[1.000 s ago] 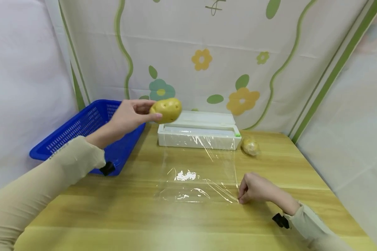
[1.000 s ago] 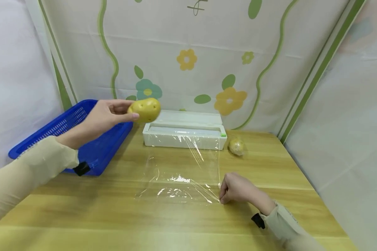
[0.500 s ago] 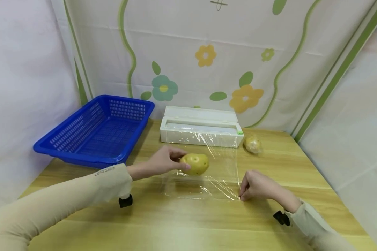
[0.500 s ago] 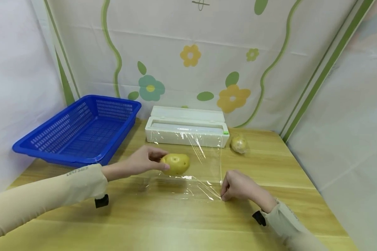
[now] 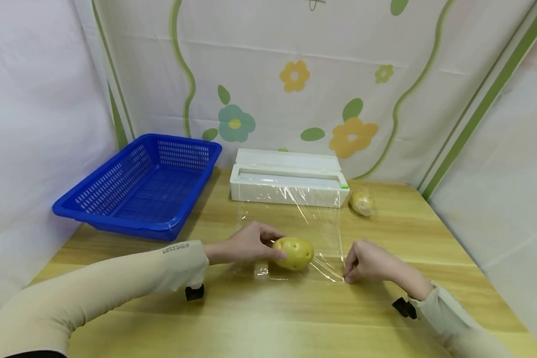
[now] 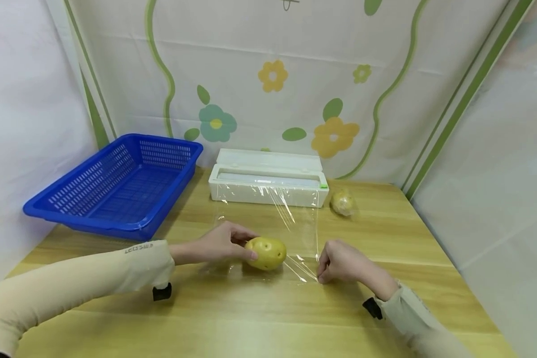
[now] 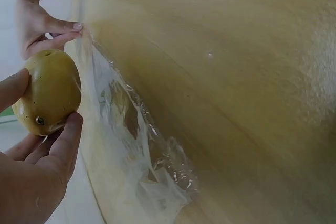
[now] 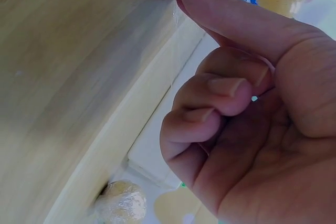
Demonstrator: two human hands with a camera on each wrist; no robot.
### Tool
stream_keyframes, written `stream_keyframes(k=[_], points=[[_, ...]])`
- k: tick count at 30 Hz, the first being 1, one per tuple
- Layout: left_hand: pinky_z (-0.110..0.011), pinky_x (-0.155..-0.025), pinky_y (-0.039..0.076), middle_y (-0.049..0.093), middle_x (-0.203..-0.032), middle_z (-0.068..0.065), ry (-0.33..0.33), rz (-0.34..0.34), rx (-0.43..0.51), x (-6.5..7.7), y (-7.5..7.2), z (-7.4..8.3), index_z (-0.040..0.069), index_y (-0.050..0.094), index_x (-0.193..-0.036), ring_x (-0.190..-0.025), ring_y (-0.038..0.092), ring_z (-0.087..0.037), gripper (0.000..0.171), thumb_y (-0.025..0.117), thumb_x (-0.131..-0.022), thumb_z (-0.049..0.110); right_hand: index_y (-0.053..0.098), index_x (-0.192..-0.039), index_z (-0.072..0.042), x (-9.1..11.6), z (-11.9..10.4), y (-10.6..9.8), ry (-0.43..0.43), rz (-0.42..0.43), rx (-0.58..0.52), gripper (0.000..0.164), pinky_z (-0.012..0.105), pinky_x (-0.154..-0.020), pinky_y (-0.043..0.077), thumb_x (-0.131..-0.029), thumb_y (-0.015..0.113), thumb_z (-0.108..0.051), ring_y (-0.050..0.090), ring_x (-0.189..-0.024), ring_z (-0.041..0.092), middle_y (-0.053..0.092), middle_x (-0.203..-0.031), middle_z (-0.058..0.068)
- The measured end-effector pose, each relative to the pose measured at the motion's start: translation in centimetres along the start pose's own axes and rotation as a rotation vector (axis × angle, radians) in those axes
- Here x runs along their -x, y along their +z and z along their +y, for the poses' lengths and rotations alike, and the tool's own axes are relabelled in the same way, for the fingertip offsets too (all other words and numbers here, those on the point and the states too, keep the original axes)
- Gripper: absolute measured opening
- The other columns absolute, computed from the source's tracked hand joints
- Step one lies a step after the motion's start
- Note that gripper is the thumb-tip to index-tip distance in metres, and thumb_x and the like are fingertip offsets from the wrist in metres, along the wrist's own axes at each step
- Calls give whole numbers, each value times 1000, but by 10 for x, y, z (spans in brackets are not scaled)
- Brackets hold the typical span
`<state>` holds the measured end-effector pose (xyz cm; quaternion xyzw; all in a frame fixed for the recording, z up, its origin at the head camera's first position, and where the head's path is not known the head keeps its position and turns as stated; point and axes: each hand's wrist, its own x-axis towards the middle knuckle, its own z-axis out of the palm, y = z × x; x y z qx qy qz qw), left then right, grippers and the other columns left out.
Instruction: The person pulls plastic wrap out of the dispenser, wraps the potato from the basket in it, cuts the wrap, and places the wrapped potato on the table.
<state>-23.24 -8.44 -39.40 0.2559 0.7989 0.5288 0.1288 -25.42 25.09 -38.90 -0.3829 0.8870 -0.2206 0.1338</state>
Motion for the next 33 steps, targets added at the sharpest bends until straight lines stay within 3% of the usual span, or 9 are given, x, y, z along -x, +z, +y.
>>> stream_keyframes(k=[5, 11, 19, 24, 28, 33], points=[[-28, -86, 52, 72, -104, 3, -18, -13, -24, -3, 1, -3, 6, 70, -119, -97, 67, -15, 44, 84, -81, 22, 76, -67, -17, -1, 0, -1, 10, 2, 17, 16, 25, -53, 49, -72, 86, -5, 55, -57, 1, 65, -68, -15], [-30, -80, 54, 70, -103, 3, -52, -21, -61, -4, 4, -12, 5, 67, -122, -94, 65, -16, 45, 80, -84, 27, 76, -66, -18, -1, 0, -1, 13, 5, 24, 16, 25, -52, 48, -72, 87, -7, 54, -55, 2, 65, -66, -16], [-32, -88, 50, 62, -121, -5, 5, 70, -196, -2, 7, -10, 1, 58, -129, -103, 61, -19, 53, 71, -92, 35, 75, -67, -22, 2, -3, -2, -25, -1, 81, 20, 24, -53, 45, -72, 86, -7, 50, -57, 0, 63, -67, -18], [-29, -87, 50, 62, -118, -4, 36, 88, -206, -2, 6, -12, 1, 57, -130, -103, 59, -17, 51, 70, -93, 33, 75, -76, -23, 3, -7, -9, -61, -21, 109, 12, 23, -51, 41, -83, 80, -15, 45, -56, 0, 60, -67, -17], [-27, -85, 51, 62, -116, -3, 65, 109, -206, -3, 4, -12, 2, 59, -126, -102, 59, -16, 44, 71, -93, 27, 74, -79, -26, -3, -21, -6, -100, 44, 132, 10, 22, -48, 37, -88, 76, -24, 41, -53, 0, 52, -61, -16], [-32, -87, 50, 60, -122, -7, 61, 140, -250, -1, 4, -10, 0, 57, -128, -104, 59, -19, 49, 73, -91, 28, 74, -81, -23, -14, -42, 8, -153, 113, 180, 10, 22, -49, 34, -82, 82, -30, 36, -52, -1, 42, -57, -18]])
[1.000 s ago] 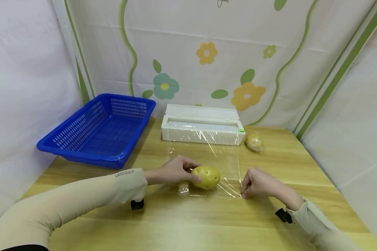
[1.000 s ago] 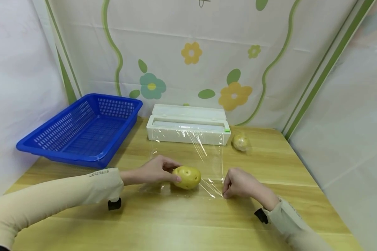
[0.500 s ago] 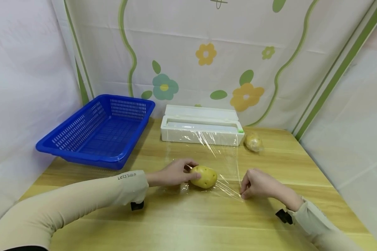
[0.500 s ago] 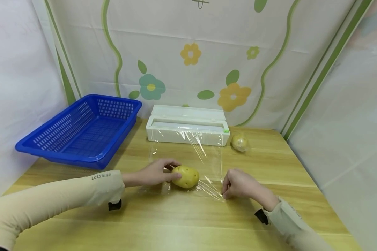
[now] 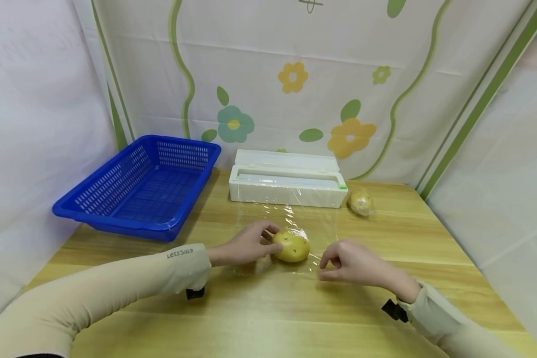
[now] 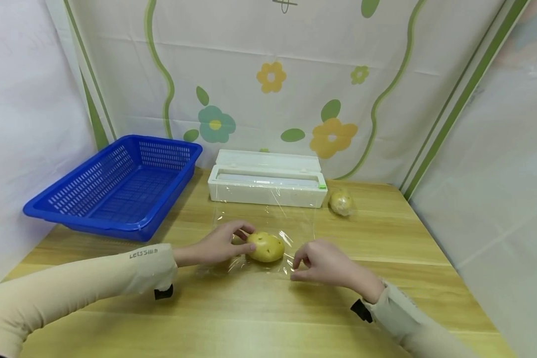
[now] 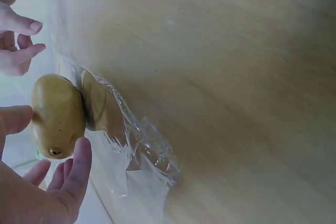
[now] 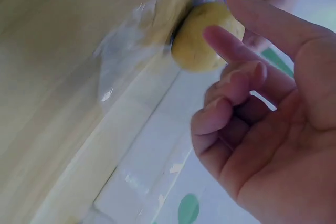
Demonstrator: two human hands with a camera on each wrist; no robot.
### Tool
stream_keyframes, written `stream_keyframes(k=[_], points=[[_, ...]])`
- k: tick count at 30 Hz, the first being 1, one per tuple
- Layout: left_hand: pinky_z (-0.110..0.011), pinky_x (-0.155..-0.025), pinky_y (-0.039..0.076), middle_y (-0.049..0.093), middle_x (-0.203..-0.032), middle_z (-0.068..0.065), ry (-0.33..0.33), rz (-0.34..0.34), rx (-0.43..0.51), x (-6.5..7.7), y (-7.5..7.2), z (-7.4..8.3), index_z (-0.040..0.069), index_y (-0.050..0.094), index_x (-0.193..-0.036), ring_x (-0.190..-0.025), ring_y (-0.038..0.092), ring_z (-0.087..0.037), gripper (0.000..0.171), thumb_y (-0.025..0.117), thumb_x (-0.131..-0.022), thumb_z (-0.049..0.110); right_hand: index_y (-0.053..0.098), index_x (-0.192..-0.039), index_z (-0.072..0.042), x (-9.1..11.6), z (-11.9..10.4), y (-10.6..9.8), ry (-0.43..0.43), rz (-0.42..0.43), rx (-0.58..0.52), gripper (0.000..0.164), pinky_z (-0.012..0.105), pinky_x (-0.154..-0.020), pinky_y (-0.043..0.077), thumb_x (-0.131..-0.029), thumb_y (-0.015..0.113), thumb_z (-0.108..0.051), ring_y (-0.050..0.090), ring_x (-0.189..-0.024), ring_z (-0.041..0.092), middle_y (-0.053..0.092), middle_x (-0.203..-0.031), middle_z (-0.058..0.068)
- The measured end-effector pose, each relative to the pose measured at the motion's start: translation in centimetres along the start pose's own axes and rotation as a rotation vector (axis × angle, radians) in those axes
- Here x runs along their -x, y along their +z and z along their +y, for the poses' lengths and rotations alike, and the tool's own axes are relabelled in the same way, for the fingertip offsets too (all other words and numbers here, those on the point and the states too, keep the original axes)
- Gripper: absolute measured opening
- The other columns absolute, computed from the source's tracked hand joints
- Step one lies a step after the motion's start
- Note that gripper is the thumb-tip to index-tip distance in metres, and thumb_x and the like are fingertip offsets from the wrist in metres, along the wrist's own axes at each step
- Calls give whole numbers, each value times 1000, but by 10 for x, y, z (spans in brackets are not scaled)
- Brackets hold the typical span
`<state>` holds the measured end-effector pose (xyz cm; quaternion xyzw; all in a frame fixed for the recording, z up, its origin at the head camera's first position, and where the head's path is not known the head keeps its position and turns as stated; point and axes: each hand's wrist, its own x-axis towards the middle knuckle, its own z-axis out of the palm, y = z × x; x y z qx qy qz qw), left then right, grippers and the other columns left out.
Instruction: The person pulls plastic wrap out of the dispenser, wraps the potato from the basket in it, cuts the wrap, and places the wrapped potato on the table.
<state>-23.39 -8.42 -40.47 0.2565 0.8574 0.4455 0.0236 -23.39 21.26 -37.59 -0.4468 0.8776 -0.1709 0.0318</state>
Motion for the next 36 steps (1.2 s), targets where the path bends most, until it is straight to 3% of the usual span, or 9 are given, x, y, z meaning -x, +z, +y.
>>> stream_keyframes(k=[6, 11, 14, 17, 22, 27, 31, 36], points=[[-35, -86, 50, 54, -127, -7, 2, 53, -42, 7, -3, 5, 1, 52, -132, -107, 54, -18, 62, 79, -85, 32, 75, -85, -15, -12, -13, 5, -60, 12, 37, 21, 22, -50, 35, -76, 86, -32, 35, -54, -1, 45, -59, -15], [-34, -80, 51, 58, -111, -7, 88, 63, -52, 12, -6, 6, 2, 60, -115, -97, 55, -18, 48, 84, -80, 26, 75, -86, -14, -21, -18, 12, -97, -33, 98, 26, 21, -52, 39, -74, 86, -33, 42, -58, -1, 58, -67, -10], [-32, -75, 51, 63, -96, -5, 135, 26, -71, 16, -7, 4, 7, 65, -97, -87, 58, -18, 32, 84, -79, 25, 75, -85, -15, -24, -19, 17, -110, -46, 136, 19, 20, -53, 41, -76, 85, -29, 45, -60, 0, 62, -73, -10], [-29, -70, 52, 65, -87, -1, 140, -41, -87, 19, -6, 3, 11, 68, -87, -79, 61, -14, 24, 84, -79, 27, 75, -81, -16, -26, -18, 19, -144, -35, 154, 7, 20, -53, 41, -78, 81, -19, 46, -61, -1, 62, -75, -12], [-25, -66, 52, 67, -82, 0, 159, -139, -96, 23, -5, 4, 12, 70, -83, -72, 62, -9, 23, 86, -77, 27, 75, -78, -16, -27, -17, 18, -191, -7, 133, 9, 19, -53, 41, -79, 77, -8, 46, -60, -1, 60, -72, -15], [-22, -64, 49, 65, -78, 6, 215, -209, -176, 23, -2, 3, 13, 72, -82, -71, 59, -8, 21, 88, -74, 24, 75, -80, -17, -26, -16, 19, -177, -16, 121, 6, 19, -53, 41, -80, 81, -18, 46, -60, -1, 62, -74, -14], [-20, -62, 48, 62, -75, 11, 228, -236, -223, 22, 2, -1, 15, 73, -80, -70, 57, -5, 18, 88, -74, 22, 76, -82, -17, -26, -15, 24, -179, -21, 149, 8, 19, -55, 44, -80, 81, -22, 50, -63, -1, 66, -78, -12], [-19, -61, 48, 62, -75, 13, 220, -208, -245, 21, 5, -5, 18, 72, -78, -69, 56, -5, 17, 88, -75, 24, 76, -80, -19, -27, -14, 25, -191, 1, 169, 4, 18, -55, 44, -82, 78, -15, 50, -63, -1, 63, -76, -15]])
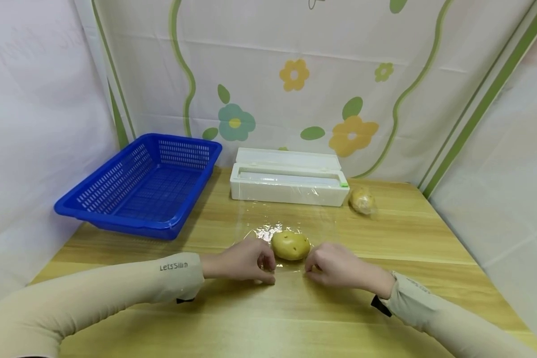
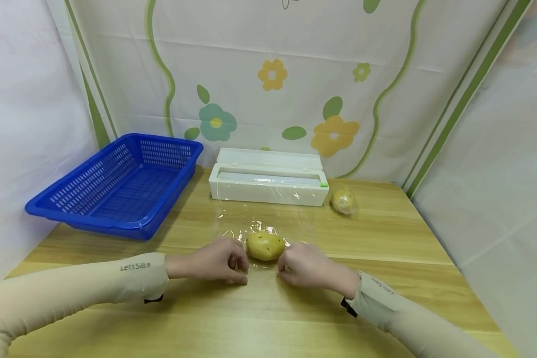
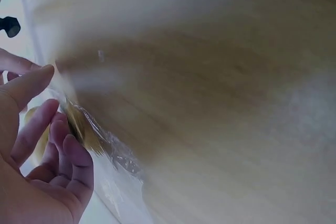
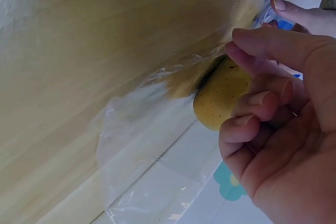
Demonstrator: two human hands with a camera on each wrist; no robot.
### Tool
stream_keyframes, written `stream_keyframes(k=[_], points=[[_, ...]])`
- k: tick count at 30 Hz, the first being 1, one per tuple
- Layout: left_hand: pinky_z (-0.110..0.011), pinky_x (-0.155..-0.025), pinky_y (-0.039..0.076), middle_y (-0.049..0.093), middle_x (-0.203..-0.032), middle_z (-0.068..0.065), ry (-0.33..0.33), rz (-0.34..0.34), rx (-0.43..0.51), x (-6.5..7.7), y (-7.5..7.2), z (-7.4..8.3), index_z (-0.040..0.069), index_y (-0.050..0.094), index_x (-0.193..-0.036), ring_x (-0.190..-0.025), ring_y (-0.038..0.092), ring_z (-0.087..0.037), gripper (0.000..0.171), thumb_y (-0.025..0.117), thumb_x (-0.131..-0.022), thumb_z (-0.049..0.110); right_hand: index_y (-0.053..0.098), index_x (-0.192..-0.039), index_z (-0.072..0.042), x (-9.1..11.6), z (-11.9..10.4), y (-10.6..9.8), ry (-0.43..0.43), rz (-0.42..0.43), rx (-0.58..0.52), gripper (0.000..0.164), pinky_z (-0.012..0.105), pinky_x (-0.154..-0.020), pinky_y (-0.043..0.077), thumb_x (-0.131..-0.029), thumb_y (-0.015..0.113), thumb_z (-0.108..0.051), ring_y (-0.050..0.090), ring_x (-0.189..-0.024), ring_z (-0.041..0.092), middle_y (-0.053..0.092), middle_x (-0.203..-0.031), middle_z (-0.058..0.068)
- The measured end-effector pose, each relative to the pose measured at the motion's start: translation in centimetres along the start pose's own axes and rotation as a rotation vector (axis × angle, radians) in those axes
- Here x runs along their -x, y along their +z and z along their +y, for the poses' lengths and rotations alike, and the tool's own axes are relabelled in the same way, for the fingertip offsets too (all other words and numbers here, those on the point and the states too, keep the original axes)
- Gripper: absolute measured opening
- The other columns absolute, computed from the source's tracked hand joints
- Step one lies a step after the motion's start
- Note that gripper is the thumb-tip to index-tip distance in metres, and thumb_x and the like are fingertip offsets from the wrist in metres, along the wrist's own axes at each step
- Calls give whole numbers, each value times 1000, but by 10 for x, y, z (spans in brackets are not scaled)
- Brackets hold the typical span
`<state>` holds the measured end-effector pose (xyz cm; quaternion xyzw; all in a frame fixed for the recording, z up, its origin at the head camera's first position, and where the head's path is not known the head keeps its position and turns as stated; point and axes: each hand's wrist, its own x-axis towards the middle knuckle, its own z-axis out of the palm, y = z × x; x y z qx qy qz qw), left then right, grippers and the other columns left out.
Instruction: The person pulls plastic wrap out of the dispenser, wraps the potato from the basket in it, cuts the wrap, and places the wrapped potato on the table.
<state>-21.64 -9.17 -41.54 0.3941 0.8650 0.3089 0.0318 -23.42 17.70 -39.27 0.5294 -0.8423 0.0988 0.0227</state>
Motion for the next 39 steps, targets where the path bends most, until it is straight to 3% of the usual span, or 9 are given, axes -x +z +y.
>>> stream_keyframes(k=[5, 12, 15, 18, 22, 25, 29, 39], points=[[-19, -59, 45, 59, -75, 13, -30, 23, -105, -2, 3, 4, 21, 69, -76, -68, 52, -4, 24, 88, -72, 35, 74, -80, -16, 0, 3, -3, -6, 44, -53, 6, 18, -54, 41, -81, 76, -10, 46, -61, 0, 59, -74, -15], [-21, -68, 46, 59, -80, 12, -40, 73, -193, -5, 0, 10, 18, 73, -78, -76, 52, -5, 8, 79, -80, 14, 74, -81, -13, -1, 8, -9, -36, 126, -59, 8, 18, -53, 41, -80, 75, -4, 46, -61, 0, 60, -75, -13], [-23, -66, 45, 59, -83, 11, -55, 115, -217, -4, -4, 12, 18, 74, -80, -77, 51, -8, 6, 78, -83, 15, 74, -81, -12, 0, 11, -10, -47, 182, -36, 9, 19, -54, 42, -79, 76, -4, 45, -63, 2, 56, -76, -10], [-24, -64, 45, 58, -85, 8, -50, 167, -235, -2, -8, 14, 18, 74, -82, -77, 51, -10, 5, 76, -86, 15, 73, -79, -13, 0, 13, -10, -64, 258, 2, 10, 25, -63, 48, -75, 79, -5, 51, -75, 9, 57, -87, -3], [-25, -69, 47, 56, -96, 4, -30, 219, -249, -2, -12, 15, 18, 72, -82, -86, 52, -11, 6, 76, -87, 16, 69, -75, -17, -3, 17, -11, -92, 295, 12, 14, 41, -85, 52, -75, 79, -7, 56, -109, 25, 62, -119, 10], [-29, -82, 50, 58, -112, 0, -17, 228, -239, -3, -13, 13, 19, 70, -81, -101, 55, -14, 9, 76, -87, 17, 68, -76, -16, -6, 22, -10, -90, 264, -60, 13, 47, -95, 47, -78, 77, -6, 54, -122, 31, 60, -132, 12], [-35, -96, 47, 61, -125, -6, 5, 214, -187, -7, -17, 7, 15, 70, -79, -115, 57, -21, 10, 75, -87, 13, 69, -79, -14, -8, 28, -9, -57, 227, -209, 12, 48, -96, 47, -82, 74, -3, 57, -119, 31, 62, -130, 12], [-34, -90, 50, 71, -107, -4, -1, 242, -72, -18, -26, -5, 8, 74, -73, -104, 64, -18, 11, 78, -84, 7, 70, -74, -20, -16, 41, -10, 73, 212, -441, 21, 41, -90, 50, -79, 76, 0, 61, -113, 23, 68, -119, 1]])
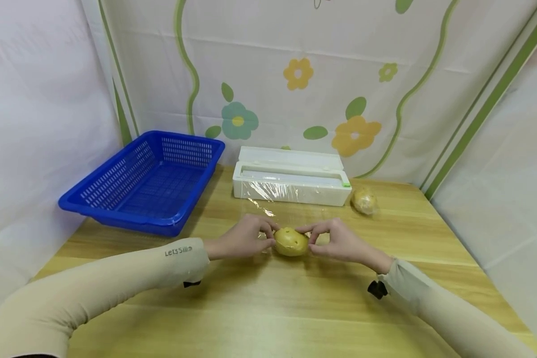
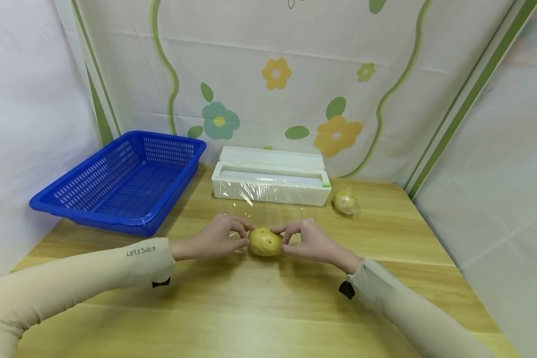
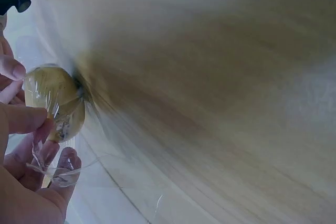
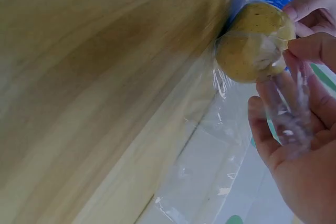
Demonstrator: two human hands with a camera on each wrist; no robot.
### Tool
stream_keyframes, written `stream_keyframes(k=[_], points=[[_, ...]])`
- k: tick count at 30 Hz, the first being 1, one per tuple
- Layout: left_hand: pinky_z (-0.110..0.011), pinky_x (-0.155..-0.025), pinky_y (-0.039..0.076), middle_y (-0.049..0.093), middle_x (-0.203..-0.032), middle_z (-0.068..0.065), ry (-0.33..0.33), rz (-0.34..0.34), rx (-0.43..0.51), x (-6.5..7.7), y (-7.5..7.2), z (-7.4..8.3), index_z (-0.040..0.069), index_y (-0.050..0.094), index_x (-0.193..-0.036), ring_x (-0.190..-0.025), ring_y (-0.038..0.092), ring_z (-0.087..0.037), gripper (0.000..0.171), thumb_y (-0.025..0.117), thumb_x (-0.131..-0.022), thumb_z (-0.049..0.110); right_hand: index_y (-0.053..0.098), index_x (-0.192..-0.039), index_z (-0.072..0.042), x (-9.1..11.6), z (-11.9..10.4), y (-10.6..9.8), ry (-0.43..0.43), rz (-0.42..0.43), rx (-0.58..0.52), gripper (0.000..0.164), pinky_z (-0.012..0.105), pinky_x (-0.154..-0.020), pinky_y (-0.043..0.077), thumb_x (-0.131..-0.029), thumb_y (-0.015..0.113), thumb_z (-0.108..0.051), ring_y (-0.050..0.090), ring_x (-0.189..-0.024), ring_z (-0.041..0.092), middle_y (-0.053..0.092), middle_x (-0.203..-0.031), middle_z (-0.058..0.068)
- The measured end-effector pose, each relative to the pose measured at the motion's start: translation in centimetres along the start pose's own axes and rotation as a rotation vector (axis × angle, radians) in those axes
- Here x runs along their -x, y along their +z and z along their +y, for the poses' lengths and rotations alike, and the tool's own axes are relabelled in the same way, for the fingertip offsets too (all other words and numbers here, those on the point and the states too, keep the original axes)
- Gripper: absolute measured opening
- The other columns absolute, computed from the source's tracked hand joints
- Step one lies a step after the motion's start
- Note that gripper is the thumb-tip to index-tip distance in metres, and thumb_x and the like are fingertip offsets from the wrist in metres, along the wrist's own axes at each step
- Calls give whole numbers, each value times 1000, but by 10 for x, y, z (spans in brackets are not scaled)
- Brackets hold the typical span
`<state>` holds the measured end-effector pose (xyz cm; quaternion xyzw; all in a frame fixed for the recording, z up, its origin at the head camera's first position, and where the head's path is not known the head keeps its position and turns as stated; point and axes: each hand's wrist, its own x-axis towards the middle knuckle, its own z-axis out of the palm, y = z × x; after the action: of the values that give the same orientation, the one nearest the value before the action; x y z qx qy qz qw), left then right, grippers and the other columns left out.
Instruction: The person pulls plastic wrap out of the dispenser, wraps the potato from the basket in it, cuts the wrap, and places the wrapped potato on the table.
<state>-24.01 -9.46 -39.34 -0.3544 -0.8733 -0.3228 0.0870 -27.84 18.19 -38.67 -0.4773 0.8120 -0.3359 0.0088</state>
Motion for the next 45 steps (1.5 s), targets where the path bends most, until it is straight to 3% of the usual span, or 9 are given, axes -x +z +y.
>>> stream_keyframes(k=[10, 16, 21, 24, 28, 31, 33, 38, 45], points=[[-37, -81, 54, 69, -90, -5, -153, 34, 98, -11, -6, -1, 4, 69, -91, -88, 66, -22, 16, 80, -81, 9, 75, -74, -13, -13, 7, -7, 80, 14, -101, 15, 43, -90, 50, -79, 77, 1, 65, -107, 27, 71, -110, 4], [-34, -80, 51, 68, -91, -3, -208, 21, 61, -12, -9, 0, 4, 69, -95, -87, 62, -19, 17, 79, -84, 13, 76, -76, -11, -19, 13, -10, 161, -23, -164, 10, 41, -86, 53, -82, 77, -3, 64, -109, 26, 71, -111, 5], [-33, -83, 52, 68, -100, -7, -253, 50, 70, -10, -11, 3, 1, 68, -103, -91, 63, -20, 15, 70, -88, 1, 76, -76, -13, -22, 17, -14, 187, -56, -185, 12, 42, -81, 54, -83, 76, -3, 66, -105, 20, 72, -109, 1], [-32, -81, 53, 66, -104, -9, -201, 88, 10, -8, -12, 6, 0, 67, -105, -93, 64, -22, 18, 66, -88, -5, 75, -76, -13, -23, 19, -16, 190, -86, -191, 13, 41, -84, 53, -84, 75, -4, 66, -103, 17, 71, -110, -1], [-29, -76, 52, 63, -102, -4, -19, 141, -151, -4, -10, 12, 7, 70, -101, -89, 63, -20, 17, 70, -86, 1, 73, -78, -10, -25, 20, -16, 205, -106, -241, 13, 35, -79, 55, -88, 70, -2, 66, -103, 18, 70, -113, 1], [-26, -71, 50, 64, -98, -1, 106, 131, -226, -5, -7, 16, 10, 72, -100, -84, 62, -17, 16, 75, -84, 8, 73, -80, -7, -26, 22, -17, 223, -102, -278, 13, 31, -72, 55, -90, 68, -1, 66, -105, 20, 70, -115, 4], [-25, -71, 49, 64, -98, 0, 143, 97, -256, -6, -5, 17, 11, 73, -101, -84, 60, -14, 19, 79, -83, 15, 73, -81, -7, -27, 23, -17, 239, -101, -295, 12, 30, -71, 53, -90, 68, -1, 65, -107, 20, 69, -116, 4], [-25, -74, 49, 63, -102, 0, 110, 17, -297, -8, 0, 17, 11, 72, -109, -89, 56, -12, 34, 83, -80, 24, 73, -83, -6, -29, 25, -18, 272, -120, -317, 8, 31, -70, 50, -91, 69, -5, 63, -110, 20, 69, -117, 3], [-28, -78, 49, 59, -108, -1, 61, -4, -292, -17, 4, 11, 11, 68, -114, -92, 55, -13, 43, 86, -77, 24, 71, -87, -2, -31, 32, -20, 296, -130, -321, 11, 36, -83, 49, -94, 67, -10, 60, -115, 24, 68, -119, 7]])
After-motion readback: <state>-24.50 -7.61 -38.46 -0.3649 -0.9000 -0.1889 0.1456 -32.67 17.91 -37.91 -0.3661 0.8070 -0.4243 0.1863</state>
